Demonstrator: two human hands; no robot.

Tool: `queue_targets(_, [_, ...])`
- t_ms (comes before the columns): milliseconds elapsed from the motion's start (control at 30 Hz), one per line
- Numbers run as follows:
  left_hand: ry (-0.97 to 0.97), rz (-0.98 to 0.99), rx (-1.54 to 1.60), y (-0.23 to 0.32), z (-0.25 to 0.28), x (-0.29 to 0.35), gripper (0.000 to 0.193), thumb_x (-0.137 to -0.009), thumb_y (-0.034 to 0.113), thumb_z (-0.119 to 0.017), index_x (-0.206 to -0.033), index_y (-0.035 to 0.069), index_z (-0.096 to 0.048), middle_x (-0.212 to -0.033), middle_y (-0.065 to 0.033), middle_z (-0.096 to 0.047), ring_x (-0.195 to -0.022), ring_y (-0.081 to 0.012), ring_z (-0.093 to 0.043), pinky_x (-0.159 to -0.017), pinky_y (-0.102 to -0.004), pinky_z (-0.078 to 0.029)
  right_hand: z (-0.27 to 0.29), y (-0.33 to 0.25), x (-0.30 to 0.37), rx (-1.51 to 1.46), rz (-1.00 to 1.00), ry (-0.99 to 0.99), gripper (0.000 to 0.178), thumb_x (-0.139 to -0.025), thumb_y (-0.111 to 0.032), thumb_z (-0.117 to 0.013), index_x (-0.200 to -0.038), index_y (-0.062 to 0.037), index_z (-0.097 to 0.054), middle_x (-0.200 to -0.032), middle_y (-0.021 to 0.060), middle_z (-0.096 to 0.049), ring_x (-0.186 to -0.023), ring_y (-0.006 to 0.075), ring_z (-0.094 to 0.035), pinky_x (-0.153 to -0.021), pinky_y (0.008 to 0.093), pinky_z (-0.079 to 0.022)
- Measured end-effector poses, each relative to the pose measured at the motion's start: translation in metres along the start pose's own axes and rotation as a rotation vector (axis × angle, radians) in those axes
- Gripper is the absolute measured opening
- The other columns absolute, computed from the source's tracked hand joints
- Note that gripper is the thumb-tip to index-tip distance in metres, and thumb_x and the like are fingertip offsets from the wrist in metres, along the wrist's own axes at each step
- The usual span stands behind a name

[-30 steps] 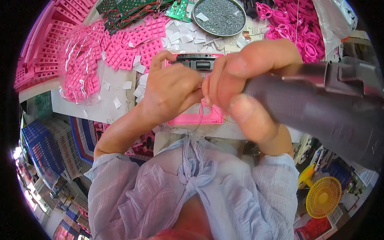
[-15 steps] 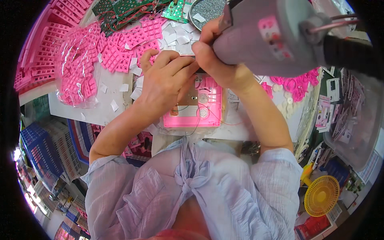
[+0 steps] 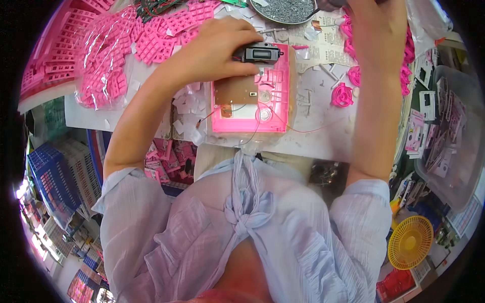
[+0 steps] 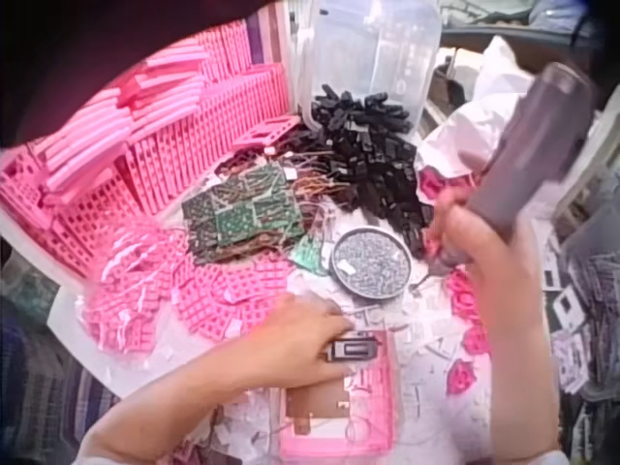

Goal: Assembling a pink toy piggy bank by installing electronic components and plastic parts using an electric screwdriver.

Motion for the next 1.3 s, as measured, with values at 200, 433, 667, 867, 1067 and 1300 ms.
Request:
queue_targets(200, [-0.223, 0.157, 0.096, 0.004, -0.003, -0.003, 0.044, -0.081, 0.028, -0.077, -0.116, 0.004, -0.065, -0.100, -0.0175, -0.070, -0.100, -0.0382, -0.065, -0.090, -0.0479, -0.049, 0.030, -0.027, 0.105, 0.272, 0.195, 0.160, 0.036, -0.085, 0.001, -0.072, -0.119, 0.0026, -0.063, -0.111, 0.0119, -0.067, -0.109, 0.0212, -0.061, -0.092, 0.0357, -0.049])
queue_targets(433, [0.345, 0.015, 0.090, 0.024, 0.046, 0.033, 0.044, -0.083, 0.034, -0.077, -0.113, 0.004, -0.067, -0.098, -0.0166, -0.069, -0.097, -0.0347, -0.065, -0.083, -0.0425, -0.052, 0.009, 0.002, 0.176, 0.388, -0.088, -0.211, 0.021, -0.080, 0.009, -0.069, -0.100, 0.0031, -0.071, -0.090, 0.0127, -0.070, -0.084, 0.0248, -0.065, -0.077, 0.0323, -0.050])
queue_targets(667, [-0.085, 0.478, 0.035, 0.032, 0.005, 0.173, 0.021, -0.089, 0.024, -0.072, -0.097, 0.005, -0.071, -0.075, -0.0079, -0.065, -0.067, -0.0233, -0.063, -0.065, -0.0356, -0.050, -0.048, -0.004, 0.168, 0.365, -0.120, -0.466, 0.023, -0.083, 0.006, -0.069, -0.105, -0.0004, -0.070, -0.095, 0.0095, -0.071, -0.074, 0.0197, -0.064, -0.069, 0.0311, -0.050])
queue_targets(867, [-0.001, 0.929, 1.071, 0.031, -0.019, 0.191, 0.018, -0.098, 0.016, -0.066, -0.104, -0.001, -0.066, -0.081, -0.0044, -0.069, -0.064, -0.0070, -0.057, -0.051, -0.0213, -0.042, -0.098, -0.009, 0.181, 0.658, 0.096, -0.838, 0.024, -0.085, -0.017, -0.073, -0.107, -0.0087, -0.067, -0.092, 0.0061, -0.068, -0.078, 0.0257, -0.068, -0.064, 0.0364, -0.054])
queue_targets(1067, [0.023, 0.998, 1.665, 0.053, -0.049, 0.166, 0.016, -0.102, 0.013, -0.061, -0.109, -0.002, -0.064, -0.094, -0.0094, -0.070, -0.061, -0.0054, -0.054, -0.046, -0.0172, -0.037, -0.072, -0.007, 0.159, 0.854, 0.171, -0.825, 0.023, -0.082, -0.020, -0.075, -0.098, -0.0091, -0.064, -0.087, 0.0060, -0.064, -0.089, 0.0262, -0.064, -0.070, 0.0391, -0.053])
queue_targets(1300, [0.007, 0.979, 1.740, 0.072, -0.059, 0.140, 0.018, -0.104, 0.014, -0.058, -0.110, -0.001, -0.064, -0.098, -0.0111, -0.071, -0.061, -0.0060, -0.054, -0.048, -0.0175, -0.040, -0.052, -0.010, 0.148, 0.499, -0.022, -0.544, 0.023, -0.085, -0.014, -0.076, -0.106, -0.0062, -0.069, -0.098, 0.0056, -0.070, -0.089, 0.0211, -0.064, -0.077, 0.0347, -0.052])
Point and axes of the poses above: each hand's wrist, its own x-axis away from the middle knuckle, its own z-axis out of the back of the hand, y = z × x, the point moved 9 cm from there along -x, towards the middle knuckle
